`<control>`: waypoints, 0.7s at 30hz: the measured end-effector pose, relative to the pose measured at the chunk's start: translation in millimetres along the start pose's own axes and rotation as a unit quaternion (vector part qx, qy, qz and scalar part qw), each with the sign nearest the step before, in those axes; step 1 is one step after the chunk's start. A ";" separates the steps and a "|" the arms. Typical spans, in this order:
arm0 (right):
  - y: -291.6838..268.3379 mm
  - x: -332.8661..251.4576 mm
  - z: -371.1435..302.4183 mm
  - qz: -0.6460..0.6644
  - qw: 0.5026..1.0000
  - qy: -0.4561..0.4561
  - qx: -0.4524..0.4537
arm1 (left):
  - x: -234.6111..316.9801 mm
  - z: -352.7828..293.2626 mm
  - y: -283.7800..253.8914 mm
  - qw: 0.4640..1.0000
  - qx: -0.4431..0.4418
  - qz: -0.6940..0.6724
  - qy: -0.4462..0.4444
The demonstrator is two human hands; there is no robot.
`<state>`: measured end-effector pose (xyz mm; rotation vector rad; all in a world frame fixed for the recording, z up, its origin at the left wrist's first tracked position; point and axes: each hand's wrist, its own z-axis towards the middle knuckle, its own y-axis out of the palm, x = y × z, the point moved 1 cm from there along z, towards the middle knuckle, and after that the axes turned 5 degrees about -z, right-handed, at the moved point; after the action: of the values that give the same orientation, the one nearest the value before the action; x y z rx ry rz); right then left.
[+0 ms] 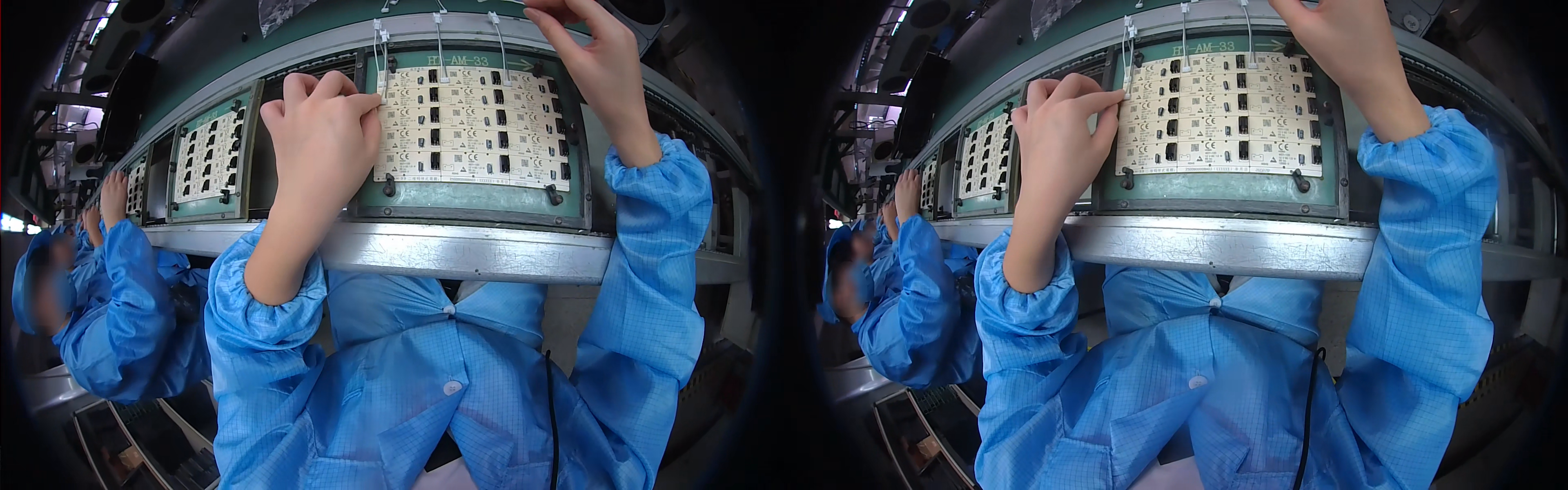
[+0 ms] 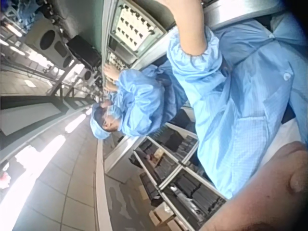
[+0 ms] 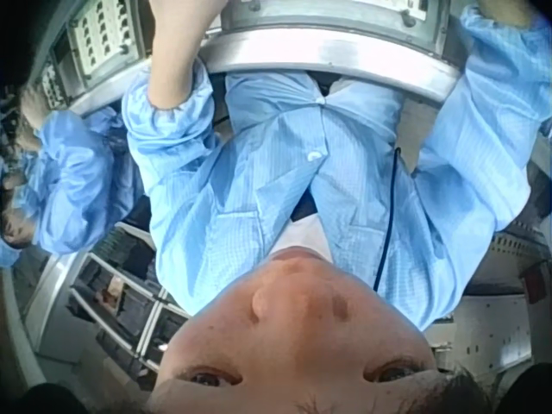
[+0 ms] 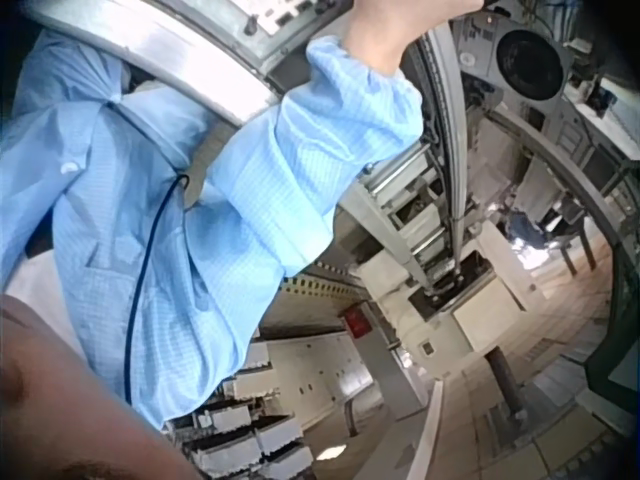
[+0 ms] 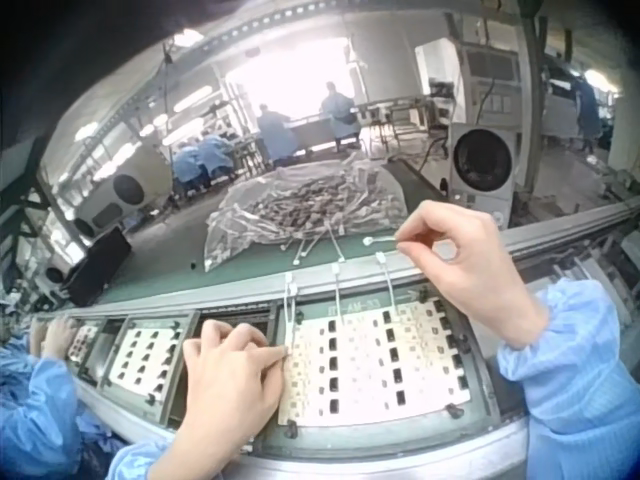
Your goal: Manually assembling small electronic components onto a printed circuit board on a production line.
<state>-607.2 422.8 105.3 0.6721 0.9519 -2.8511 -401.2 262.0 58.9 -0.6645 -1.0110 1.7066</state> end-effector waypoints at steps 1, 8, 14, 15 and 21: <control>0.0 0.6 -0.2 0.000 1.000 -0.001 0.001 | 3.3 1.8 -3.2 0.999 0.002 0.033 0.043; -0.9 -0.2 0.6 -0.004 1.000 -0.022 0.005 | 16.4 2.3 -0.4 0.979 -0.040 0.125 0.154; 10.7 31.2 -8.9 -0.002 1.000 -0.025 0.006 | 9.4 -0.9 -11.4 0.993 0.013 0.063 0.098; 10.1 32.4 -8.5 -0.003 1.000 -0.027 0.005 | 10.3 -1.8 -9.5 0.993 0.015 0.062 0.096; 5.4 35.1 -4.4 -0.014 0.999 -0.040 0.024 | -0.1 -6.6 -4.3 0.999 -0.005 -0.034 0.036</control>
<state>-636.1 423.7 84.3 0.5481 0.8898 -2.9097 -393.8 264.6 59.3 -0.6862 -0.9808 1.6090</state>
